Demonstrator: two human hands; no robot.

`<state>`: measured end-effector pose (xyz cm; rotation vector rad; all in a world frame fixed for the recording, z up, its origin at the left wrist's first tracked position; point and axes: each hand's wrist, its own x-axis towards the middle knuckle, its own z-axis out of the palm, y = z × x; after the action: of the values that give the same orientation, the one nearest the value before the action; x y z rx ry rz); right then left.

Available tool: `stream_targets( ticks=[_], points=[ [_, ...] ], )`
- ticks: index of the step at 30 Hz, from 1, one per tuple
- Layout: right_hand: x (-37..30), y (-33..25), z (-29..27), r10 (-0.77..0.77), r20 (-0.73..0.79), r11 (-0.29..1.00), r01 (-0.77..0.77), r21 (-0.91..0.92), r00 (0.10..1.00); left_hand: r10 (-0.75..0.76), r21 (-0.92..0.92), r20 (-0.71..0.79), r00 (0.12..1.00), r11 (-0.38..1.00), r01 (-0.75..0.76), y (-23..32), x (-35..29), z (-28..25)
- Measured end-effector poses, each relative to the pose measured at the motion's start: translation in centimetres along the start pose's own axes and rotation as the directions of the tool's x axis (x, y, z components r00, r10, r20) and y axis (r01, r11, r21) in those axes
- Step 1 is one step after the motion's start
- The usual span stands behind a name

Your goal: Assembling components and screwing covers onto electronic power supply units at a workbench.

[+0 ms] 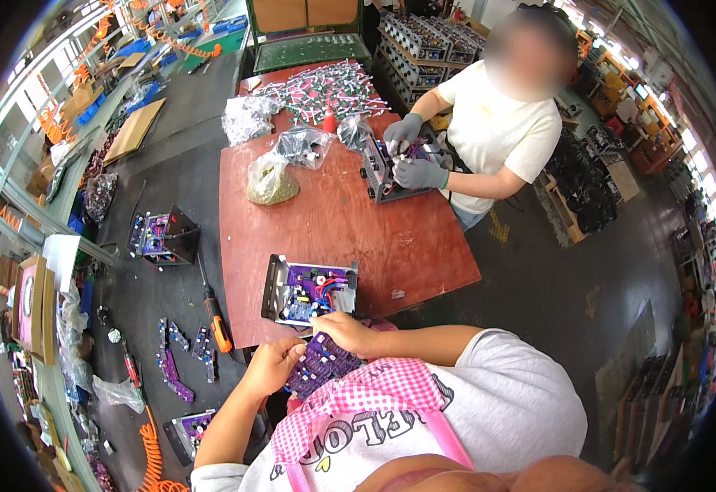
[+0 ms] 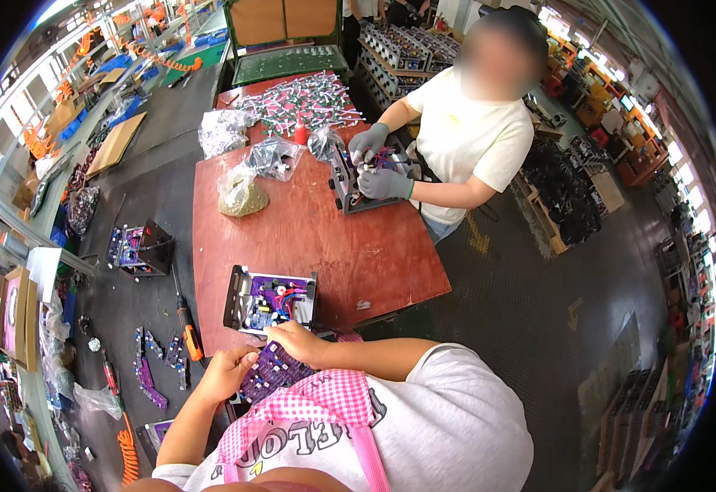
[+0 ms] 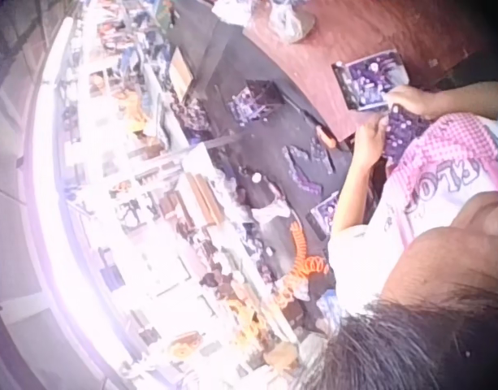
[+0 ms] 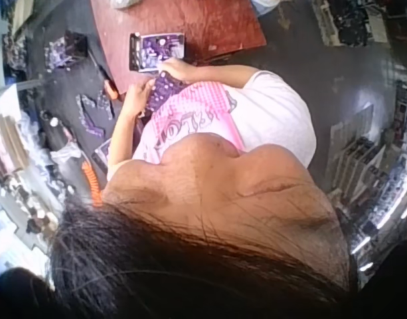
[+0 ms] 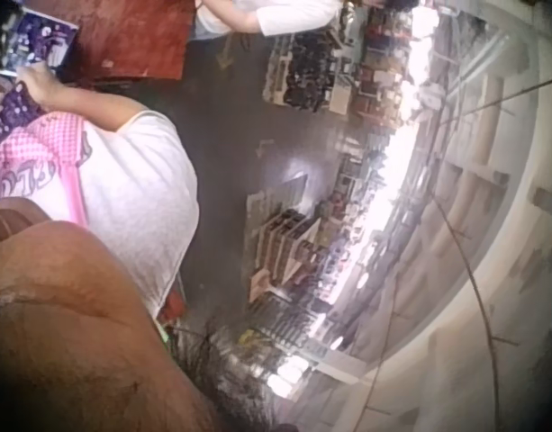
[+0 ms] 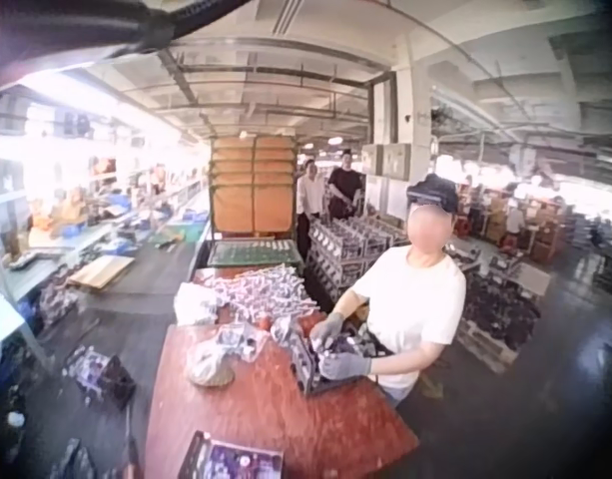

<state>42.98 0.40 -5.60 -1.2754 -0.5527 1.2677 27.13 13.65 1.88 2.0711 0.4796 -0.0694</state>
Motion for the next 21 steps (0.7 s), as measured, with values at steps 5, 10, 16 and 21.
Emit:
stream_targets(
  ticks=[5,10,16,21],
  points=[
    [0.3,0.9,0.1,0.002,0.015,0.999,-0.001,-0.051,1.000,-0.063,-0.134,0.007,0.998,0.989,0.063,-1.9,-0.4,1.2],
    [-0.2,-0.6,0.0,0.115,-0.027,0.988,-0.117,-0.101,0.993,0.067,-0.208,-0.019,0.998,0.976,-0.069,-1.2,-0.1,1.1],
    [1.4,-5.2,-3.3,0.001,-0.148,0.959,0.041,0.281,0.989,-0.178,-0.567,-0.128,0.976,0.820,0.076,-5.2,-3.1,2.4],
    [8.6,-11.3,-9.4,-0.228,-0.493,0.936,0.328,0.125,0.840,-0.564,-0.733,-0.278,0.778,0.647,0.207,-7.5,-7.4,3.6]
  ],
)
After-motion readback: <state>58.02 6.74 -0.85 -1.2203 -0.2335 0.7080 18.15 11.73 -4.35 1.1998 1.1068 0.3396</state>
